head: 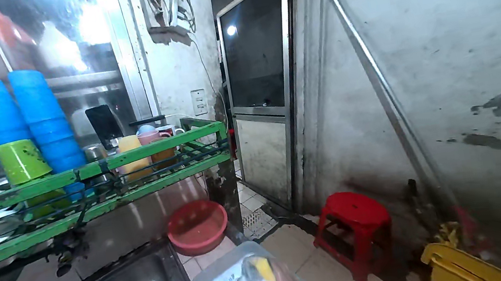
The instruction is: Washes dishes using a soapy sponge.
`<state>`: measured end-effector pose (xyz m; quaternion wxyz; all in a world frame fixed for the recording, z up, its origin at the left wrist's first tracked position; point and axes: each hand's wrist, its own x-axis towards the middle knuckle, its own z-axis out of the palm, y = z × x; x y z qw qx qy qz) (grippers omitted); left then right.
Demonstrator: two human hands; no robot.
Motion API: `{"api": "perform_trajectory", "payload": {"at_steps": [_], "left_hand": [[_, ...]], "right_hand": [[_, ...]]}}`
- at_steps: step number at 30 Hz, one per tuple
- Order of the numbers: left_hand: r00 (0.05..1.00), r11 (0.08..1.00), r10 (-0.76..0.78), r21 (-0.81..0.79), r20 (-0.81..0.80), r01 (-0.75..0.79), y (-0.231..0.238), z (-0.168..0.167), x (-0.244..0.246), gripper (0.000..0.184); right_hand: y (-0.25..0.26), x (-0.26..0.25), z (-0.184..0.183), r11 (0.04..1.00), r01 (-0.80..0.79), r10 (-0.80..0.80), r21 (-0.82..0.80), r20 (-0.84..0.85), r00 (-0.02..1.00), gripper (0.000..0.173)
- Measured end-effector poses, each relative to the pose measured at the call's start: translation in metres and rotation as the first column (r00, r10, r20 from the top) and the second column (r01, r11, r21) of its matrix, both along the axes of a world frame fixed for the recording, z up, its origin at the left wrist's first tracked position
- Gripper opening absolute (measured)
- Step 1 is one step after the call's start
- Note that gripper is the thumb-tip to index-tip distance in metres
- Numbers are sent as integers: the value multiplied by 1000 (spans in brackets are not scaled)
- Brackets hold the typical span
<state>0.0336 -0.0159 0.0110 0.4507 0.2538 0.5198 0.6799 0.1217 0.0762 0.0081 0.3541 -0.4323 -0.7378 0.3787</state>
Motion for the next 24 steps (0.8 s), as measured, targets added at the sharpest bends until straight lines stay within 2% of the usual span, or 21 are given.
{"api": "perform_trajectory", "payload": {"at_steps": [1,3,5,7,9,10,12,15,16,17,19,21,23,24], "left_hand": [[1000,1000,8,8,3,-8,-1,6,5,52],[997,996,59,72,-49,-56,2,9,0,48],[982,983,168,85,-84,-161,7,16,-14,45],[972,972,233,52,-28,-231,10,24,-31,44],[972,973,230,20,47,-231,10,25,-33,42],[974,976,214,14,71,-216,8,23,-27,41],[986,988,154,16,64,-156,6,10,-14,44],[979,980,201,-22,34,-200,7,2,-1,44],[977,977,210,-31,29,-209,6,3,0,44],[978,977,210,-35,16,-209,5,5,1,44],[988,990,144,-2,-55,-144,0,9,5,48],[986,994,84,77,-144,-74,-5,5,5,51],[978,986,146,104,-150,-131,-1,0,-3,51],[979,982,186,34,-85,-184,0,0,-9,56]], "right_hand": [[4,0,0,999,42,-42,-23,27,999,65],[-11,-5,3,999,32,-32,29,7,999,67],[-41,-6,5,992,-87,90,92,-23,996,65],[-52,-3,0,970,-196,202,147,-28,979,63],[-38,1,-4,979,-194,190,64,65,980,65],[-26,2,-4,989,-150,150,-11,136,979,67],[-11,0,-4,997,-65,75,-52,221,972,68],[-34,-6,-4,995,-92,90,30,71,993,72],[-39,-8,-6,995,-101,101,0,-1,995,74],[-38,-10,-9,992,-101,96,-70,-71,993,76],[-20,-13,-12,948,-37,-14,-315,-159,987,75],[8,-15,-11,846,25,-180,-533,-241,954,60],[22,-13,-1,820,33,-280,-571,-349,894,59],[23,-12,7,840,41,-305,-540,-410,859,59]]}}
